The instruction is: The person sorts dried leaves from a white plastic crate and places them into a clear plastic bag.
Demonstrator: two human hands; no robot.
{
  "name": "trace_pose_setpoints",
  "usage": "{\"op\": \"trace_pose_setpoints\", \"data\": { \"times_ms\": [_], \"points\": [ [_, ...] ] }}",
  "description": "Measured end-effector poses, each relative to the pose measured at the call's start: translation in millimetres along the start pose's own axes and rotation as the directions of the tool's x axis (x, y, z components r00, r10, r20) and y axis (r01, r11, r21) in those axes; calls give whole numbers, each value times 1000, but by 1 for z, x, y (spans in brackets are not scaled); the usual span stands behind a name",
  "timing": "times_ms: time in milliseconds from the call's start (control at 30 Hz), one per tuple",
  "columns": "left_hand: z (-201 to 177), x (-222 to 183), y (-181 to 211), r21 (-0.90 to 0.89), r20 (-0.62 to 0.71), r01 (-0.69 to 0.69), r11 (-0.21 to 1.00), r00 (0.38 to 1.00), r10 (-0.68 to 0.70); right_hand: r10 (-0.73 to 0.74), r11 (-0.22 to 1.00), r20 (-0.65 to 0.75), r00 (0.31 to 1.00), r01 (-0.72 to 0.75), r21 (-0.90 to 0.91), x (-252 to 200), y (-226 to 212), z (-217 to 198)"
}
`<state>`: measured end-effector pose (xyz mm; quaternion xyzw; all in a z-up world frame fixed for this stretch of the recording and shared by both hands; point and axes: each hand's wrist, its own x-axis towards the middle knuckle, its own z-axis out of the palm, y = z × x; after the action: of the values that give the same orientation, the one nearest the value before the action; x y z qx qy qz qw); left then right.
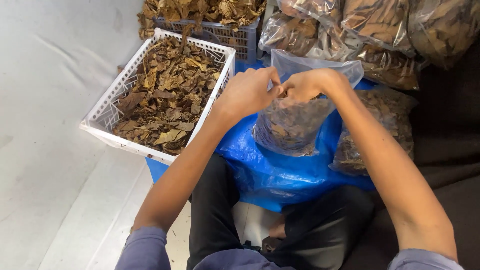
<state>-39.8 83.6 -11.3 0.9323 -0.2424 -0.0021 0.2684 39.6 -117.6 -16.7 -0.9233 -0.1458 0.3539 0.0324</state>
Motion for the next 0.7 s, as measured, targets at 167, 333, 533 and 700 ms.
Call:
{"op": "trace_pose_setpoints", "data": {
  "times_ms": [167,333,533,700],
  "points": [
    [-3,-18,-2,-300,-102,-164,940,985,140,-22,999,-11,1000,23,44,-34,-12,-4],
    [-3,-41,-20,-494,-308,-321,808,934,183,-115,991,-71,991,119,58,-52,-8,-1],
    [35,-43,-63,-869,-291,-286,403,955,51,-180,984,-98,979,179,-15,-39,-1,2],
    [57,-38,-76,-948,-298,-282,145,949,-105,-107,993,-253,961,92,-70,-68,-18,-3]
  ]
}}
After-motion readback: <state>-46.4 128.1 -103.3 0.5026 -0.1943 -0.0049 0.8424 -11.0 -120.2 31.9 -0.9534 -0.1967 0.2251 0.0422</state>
